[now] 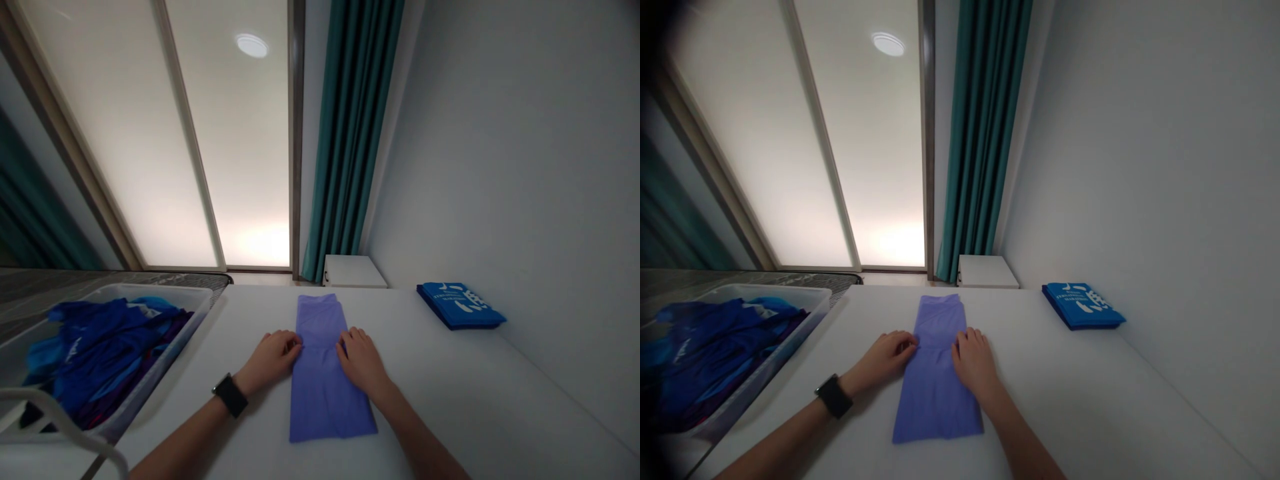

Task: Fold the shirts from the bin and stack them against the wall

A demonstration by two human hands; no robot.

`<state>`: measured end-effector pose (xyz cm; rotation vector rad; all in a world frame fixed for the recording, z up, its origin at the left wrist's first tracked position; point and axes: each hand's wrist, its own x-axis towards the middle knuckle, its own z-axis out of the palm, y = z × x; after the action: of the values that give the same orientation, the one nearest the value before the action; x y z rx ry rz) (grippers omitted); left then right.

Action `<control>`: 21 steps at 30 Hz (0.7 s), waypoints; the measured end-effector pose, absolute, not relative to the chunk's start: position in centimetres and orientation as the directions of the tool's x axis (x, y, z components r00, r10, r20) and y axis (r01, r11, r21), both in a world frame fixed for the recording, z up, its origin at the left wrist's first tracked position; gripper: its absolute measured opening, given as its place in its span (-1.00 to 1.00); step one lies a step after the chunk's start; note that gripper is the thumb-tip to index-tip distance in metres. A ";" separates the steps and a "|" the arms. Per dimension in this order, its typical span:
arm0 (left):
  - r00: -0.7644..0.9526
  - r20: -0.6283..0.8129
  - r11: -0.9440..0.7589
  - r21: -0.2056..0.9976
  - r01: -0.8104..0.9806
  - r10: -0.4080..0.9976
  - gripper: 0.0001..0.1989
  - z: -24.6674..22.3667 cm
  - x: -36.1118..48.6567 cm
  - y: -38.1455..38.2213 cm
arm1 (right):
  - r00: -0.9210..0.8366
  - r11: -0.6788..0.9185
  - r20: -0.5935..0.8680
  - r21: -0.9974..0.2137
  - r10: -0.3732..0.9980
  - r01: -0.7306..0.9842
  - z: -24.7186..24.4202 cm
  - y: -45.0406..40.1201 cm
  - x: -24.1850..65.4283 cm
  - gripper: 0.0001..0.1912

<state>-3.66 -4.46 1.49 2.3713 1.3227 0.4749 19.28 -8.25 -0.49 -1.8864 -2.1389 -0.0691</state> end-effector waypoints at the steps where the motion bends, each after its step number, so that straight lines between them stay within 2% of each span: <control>1: 0.491 0.108 -0.473 0.506 0.721 0.864 -0.73 1.3 -3.5 -4.6 | -0.093 0.139 0.245 -0.178 0.965 0.974 -0.8 -8.2 19.4 -0.82; 12: 0.473 0.142 -0.428 0.694 0.579 0.870 -0.77 0.4 -3.5 -4.8 | -0.138 0.210 0.195 -0.419 0.971 0.884 -1.7 -8.5 20.3 -0.80; 21: 0.419 0.179 -0.414 0.703 0.579 0.890 -0.80 -0.1 -2.9 -4.7 | -0.142 0.237 0.226 -0.481 0.964 0.844 -1.8 -8.1 20.8 -0.70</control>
<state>-2.88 -4.74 -0.11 2.1273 1.2389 0.7412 20.77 -8.13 -1.76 -1.6509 -2.0320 0.3267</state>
